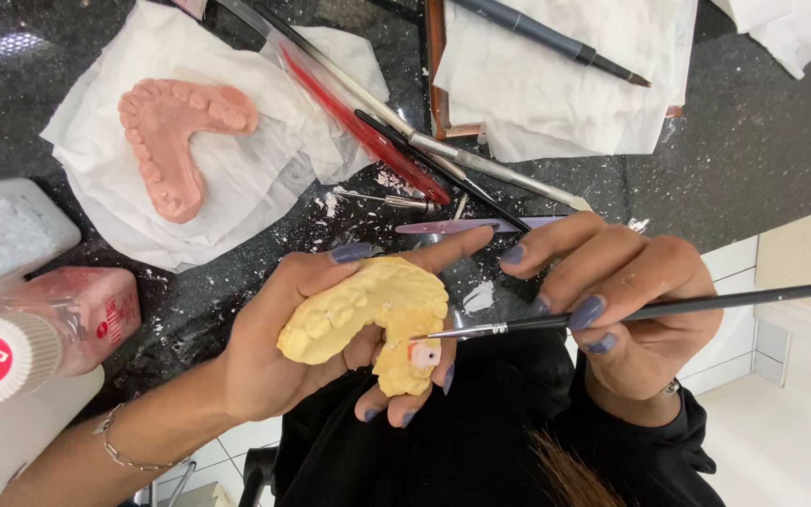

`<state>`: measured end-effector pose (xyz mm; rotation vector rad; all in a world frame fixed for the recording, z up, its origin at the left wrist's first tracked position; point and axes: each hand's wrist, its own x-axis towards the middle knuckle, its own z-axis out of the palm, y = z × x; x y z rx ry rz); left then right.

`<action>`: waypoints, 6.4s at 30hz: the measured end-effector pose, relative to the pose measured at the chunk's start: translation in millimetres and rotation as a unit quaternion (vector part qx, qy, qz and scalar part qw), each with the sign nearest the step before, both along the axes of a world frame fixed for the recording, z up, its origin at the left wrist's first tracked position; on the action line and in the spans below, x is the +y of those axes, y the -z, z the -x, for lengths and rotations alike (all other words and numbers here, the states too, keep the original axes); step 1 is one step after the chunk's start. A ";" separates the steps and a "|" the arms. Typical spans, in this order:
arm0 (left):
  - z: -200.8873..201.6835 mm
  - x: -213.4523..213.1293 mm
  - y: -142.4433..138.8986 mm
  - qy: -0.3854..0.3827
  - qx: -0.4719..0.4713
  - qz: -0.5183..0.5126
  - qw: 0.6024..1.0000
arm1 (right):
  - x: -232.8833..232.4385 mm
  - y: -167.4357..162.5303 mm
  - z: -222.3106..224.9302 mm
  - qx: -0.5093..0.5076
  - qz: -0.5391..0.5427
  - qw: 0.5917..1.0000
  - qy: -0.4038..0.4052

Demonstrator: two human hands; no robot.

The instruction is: The person holds a yellow dental cast with a partial denture in one hand and uses a fine brush to apply and shape white ceramic material on the denture teeth. They periodically dip the brush, rotate the cast to reach different surfaces, and continue building up the material.

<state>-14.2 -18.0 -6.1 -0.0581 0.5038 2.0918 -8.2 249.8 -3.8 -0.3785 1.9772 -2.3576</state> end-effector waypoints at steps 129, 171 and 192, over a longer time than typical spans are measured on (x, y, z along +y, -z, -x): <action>-3.9 3.9 1.2 0.063 0.078 0.115 0.988 | 10.5 -6.8 15.9 -0.131 0.035 0.979 -0.153; 4.3 4.0 -13.5 -0.018 0.287 0.278 0.916 | 13.6 2.1 14.8 -0.106 0.038 0.975 -0.190; 2.7 5.6 -15.0 -0.011 0.273 0.277 0.921 | 12.6 7.1 16.1 -0.085 0.055 0.979 -0.178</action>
